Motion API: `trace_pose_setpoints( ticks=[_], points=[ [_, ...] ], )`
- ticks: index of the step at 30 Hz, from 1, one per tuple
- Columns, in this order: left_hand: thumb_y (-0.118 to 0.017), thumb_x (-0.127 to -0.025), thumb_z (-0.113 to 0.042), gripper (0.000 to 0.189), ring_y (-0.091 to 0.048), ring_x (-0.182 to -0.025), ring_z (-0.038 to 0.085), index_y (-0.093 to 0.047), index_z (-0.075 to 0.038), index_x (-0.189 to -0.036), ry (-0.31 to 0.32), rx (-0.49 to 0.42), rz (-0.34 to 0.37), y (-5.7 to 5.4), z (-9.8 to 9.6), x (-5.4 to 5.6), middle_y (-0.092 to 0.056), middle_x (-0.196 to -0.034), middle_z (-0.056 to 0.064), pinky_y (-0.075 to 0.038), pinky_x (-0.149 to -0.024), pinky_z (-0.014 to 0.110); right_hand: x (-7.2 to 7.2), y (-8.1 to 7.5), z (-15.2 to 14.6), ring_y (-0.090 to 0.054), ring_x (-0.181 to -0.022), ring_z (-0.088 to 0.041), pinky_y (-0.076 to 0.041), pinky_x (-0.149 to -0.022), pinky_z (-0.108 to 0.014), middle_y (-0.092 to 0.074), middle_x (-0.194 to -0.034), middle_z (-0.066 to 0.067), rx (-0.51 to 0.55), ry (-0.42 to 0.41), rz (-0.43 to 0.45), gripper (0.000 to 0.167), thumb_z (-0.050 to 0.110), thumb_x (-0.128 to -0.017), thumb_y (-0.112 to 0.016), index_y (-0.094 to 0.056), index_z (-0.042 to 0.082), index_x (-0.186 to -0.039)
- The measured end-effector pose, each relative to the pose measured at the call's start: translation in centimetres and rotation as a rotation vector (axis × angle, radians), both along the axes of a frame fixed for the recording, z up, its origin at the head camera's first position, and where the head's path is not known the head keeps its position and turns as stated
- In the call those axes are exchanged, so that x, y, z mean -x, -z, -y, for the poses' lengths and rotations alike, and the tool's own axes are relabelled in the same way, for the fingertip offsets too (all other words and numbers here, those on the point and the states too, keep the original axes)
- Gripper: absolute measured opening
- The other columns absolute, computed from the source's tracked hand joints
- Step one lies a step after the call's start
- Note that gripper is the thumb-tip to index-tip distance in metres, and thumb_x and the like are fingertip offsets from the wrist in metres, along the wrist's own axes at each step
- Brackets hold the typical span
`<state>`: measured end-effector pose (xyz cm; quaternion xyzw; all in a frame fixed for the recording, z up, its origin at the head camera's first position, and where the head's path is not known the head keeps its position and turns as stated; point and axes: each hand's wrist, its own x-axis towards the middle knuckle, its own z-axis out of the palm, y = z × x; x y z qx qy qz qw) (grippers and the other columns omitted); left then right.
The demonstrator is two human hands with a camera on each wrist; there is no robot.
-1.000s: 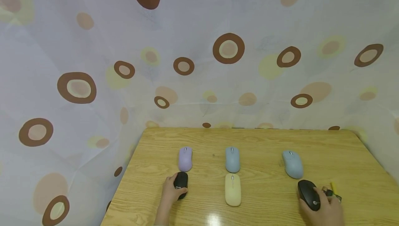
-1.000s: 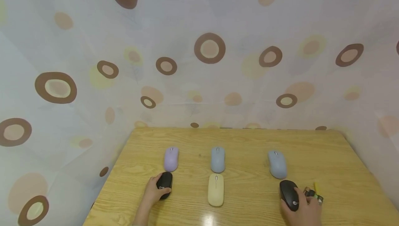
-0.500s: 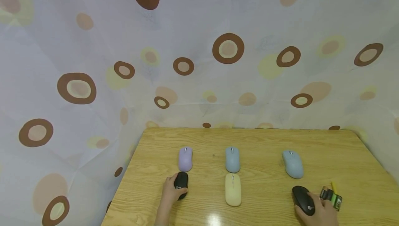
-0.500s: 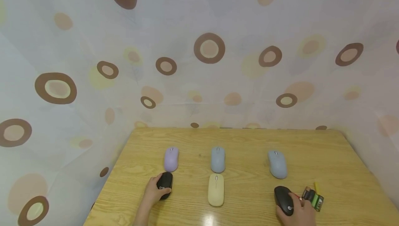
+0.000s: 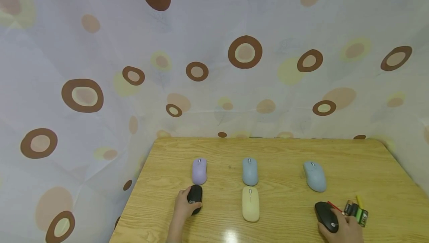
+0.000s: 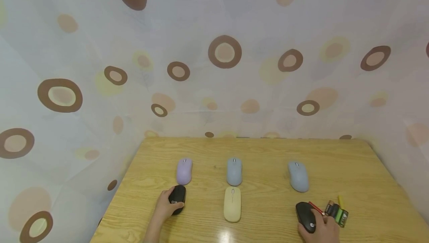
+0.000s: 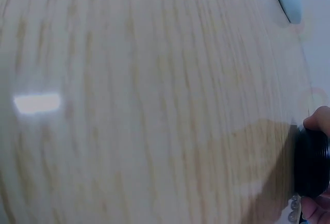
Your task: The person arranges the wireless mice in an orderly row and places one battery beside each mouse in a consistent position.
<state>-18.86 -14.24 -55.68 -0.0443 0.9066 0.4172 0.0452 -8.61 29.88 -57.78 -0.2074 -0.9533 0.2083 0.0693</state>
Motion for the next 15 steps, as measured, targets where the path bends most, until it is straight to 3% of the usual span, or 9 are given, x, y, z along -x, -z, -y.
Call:
trace_pose_setpoints(
  ticks=[7, 12, 14, 15],
  points=[
    [-0.078, -0.068, -0.010, 0.072, -0.047, -0.105, 0.045, -0.045, 0.009, -0.128, -0.001, -0.003, -0.013, 0.09, -0.04, -0.03, -0.047, -0.117, 0.028, -0.044, -0.084, 0.053, 0.01, -0.02, 0.05, -0.045, -0.076, -0.042, -0.038, -0.059, -0.043, -0.039, -0.084, -0.032, 0.002, 0.015, 0.030, 0.066, 0.034, -0.066, -0.075, -0.050, -0.007, -0.111],
    [-0.078, -0.068, -0.010, 0.072, -0.047, -0.105, 0.045, -0.044, 0.010, -0.128, 0.009, -0.005, -0.023, -0.09, -0.07, -0.05, -0.047, -0.116, 0.029, -0.044, -0.083, 0.053, 0.07, 0.00, 0.07, -0.042, -0.082, -0.048, -0.038, -0.057, -0.042, -0.036, -0.087, -0.033, 0.016, 0.044, 0.082, 0.066, 0.037, -0.070, -0.072, -0.047, -0.006, -0.113],
    [-0.077, -0.068, -0.010, 0.072, -0.047, -0.106, 0.045, -0.044, 0.009, -0.128, 0.007, -0.008, -0.021, -0.08, -0.06, -0.03, -0.047, -0.117, 0.029, -0.044, -0.084, 0.053, 0.12, 0.09, 0.09, -0.041, -0.085, -0.050, -0.039, -0.058, -0.043, -0.035, -0.089, -0.033, 0.019, 0.055, 0.101, 0.071, 0.045, -0.070, -0.069, -0.046, -0.006, -0.114],
    [-0.077, -0.068, -0.010, 0.072, -0.047, -0.106, 0.045, -0.044, 0.009, -0.129, 0.007, -0.008, -0.020, -0.08, -0.06, -0.01, -0.047, -0.117, 0.029, -0.044, -0.084, 0.053, 0.16, 0.16, 0.10, -0.040, -0.086, -0.050, -0.039, -0.059, -0.044, -0.034, -0.090, -0.033, 0.021, 0.060, 0.113, 0.083, 0.061, -0.069, -0.063, -0.044, -0.006, -0.115]
  ],
)
